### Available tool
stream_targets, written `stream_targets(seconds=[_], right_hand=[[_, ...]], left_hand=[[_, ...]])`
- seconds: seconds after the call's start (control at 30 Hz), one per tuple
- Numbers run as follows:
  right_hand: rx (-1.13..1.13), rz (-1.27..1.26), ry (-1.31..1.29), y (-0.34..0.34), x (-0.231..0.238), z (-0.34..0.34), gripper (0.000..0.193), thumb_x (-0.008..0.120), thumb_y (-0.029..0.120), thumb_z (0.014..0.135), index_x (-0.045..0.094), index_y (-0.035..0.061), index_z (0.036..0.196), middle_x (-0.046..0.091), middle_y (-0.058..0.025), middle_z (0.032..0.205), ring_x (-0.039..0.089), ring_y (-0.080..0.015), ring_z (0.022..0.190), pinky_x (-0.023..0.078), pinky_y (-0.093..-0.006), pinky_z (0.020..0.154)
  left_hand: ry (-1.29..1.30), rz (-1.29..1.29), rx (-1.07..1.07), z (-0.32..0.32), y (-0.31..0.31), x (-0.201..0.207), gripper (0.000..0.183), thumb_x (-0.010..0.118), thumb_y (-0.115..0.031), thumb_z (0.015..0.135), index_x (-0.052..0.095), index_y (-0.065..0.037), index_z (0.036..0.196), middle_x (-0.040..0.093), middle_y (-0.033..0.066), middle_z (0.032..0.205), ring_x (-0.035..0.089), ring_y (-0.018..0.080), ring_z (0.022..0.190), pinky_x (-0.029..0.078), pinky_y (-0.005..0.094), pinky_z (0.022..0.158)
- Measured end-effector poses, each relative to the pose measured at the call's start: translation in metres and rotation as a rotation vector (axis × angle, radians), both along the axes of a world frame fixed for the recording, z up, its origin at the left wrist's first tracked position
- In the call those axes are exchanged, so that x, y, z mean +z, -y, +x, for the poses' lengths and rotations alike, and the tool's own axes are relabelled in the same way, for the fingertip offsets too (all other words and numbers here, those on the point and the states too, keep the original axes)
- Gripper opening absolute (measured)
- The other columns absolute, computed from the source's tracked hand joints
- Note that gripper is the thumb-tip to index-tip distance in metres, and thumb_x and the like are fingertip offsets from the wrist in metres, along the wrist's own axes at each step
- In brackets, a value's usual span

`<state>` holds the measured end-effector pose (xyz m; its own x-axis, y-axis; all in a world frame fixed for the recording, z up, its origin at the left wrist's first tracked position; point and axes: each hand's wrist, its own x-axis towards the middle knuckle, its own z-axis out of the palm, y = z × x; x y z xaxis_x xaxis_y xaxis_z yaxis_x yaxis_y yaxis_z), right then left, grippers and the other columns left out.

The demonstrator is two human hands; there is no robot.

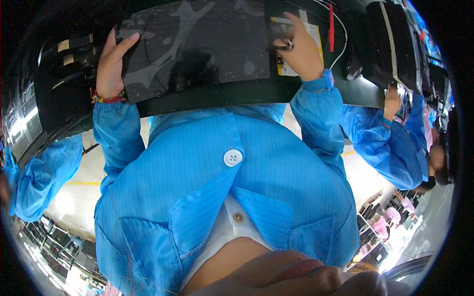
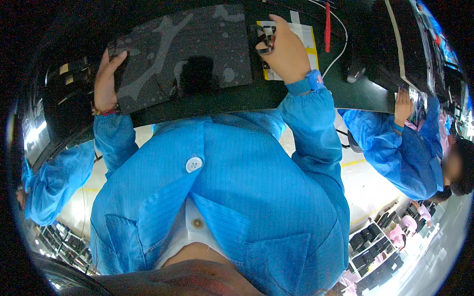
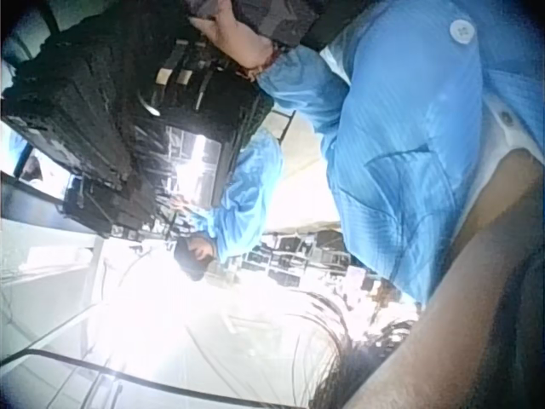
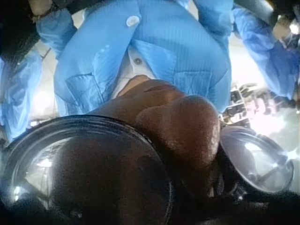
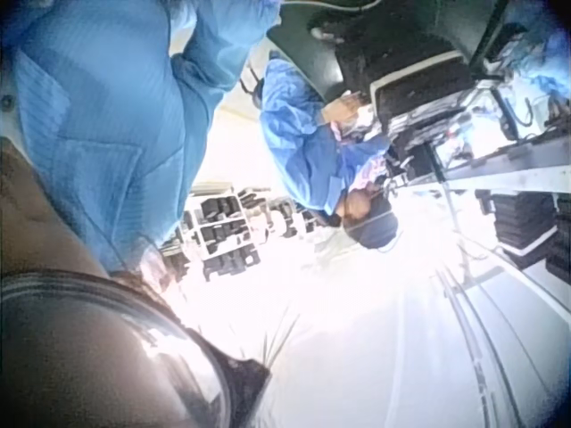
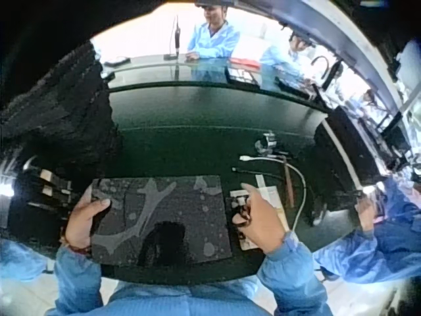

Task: Assembling and testing electronic display screens at a factory workbench.

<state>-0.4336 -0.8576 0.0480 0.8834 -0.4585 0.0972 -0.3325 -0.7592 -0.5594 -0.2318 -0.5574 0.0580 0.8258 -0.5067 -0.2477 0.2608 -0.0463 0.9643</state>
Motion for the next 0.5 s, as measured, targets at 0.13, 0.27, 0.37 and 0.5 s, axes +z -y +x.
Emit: stream_targets(seconds=[0.13,0.27,0.37,0.5], right_hand=[[0.026,-0.234,0.019,-0.005,-0.012,0.006,0.061,0.067,0.019,0.071,0.042,-0.0005,0.124,0.062,-0.0205,0.091,0.059,-0.0379,0.087,0.048,-0.0461,0.075],[-0.001,-0.369,-0.026,-0.011,-0.007,0.010,0.057,0.062,0.021,0.074,0.042,-0.0012,0.122,0.061,-0.0227,0.094,0.058,-0.0403,0.089,0.048,-0.0471,0.077],[0.057,-0.394,-0.023,-0.010,-0.008,0.010,0.055,0.061,0.019,0.075,0.042,-0.0008,0.122,0.061,-0.0225,0.094,0.058,-0.0401,0.089,0.048,-0.0470,0.077],[0.010,-0.418,-0.078,-0.004,-0.009,0.006,0.052,0.060,0.018,0.076,0.043,0.0009,0.122,0.061,-0.0228,0.094,0.058,-0.0396,0.091,0.048,-0.0468,0.079]], left_hand=[[-0.040,-0.162,-0.035,0.002,-0.002,-0.002,0.050,0.061,-0.009,0.084,0.043,-0.006,0.130,0.057,0.0118,0.120,0.056,0.0248,0.108,0.047,0.0355,0.091],[-0.083,-0.214,-0.048,0.002,-0.003,-0.002,0.049,0.061,-0.007,0.084,0.043,-0.006,0.129,0.057,0.0122,0.120,0.056,0.0250,0.108,0.047,0.0360,0.091],[-0.085,-0.236,-0.050,-0.001,-0.005,0.001,0.047,0.060,-0.007,0.084,0.045,-0.006,0.128,0.057,0.0124,0.119,0.056,0.0252,0.108,0.047,0.0363,0.091],[-0.114,-0.218,-0.091,0.006,-0.001,-0.005,0.046,0.061,-0.008,0.084,0.046,-0.005,0.128,0.058,0.0120,0.118,0.058,0.0255,0.105,0.048,0.0367,0.089]])
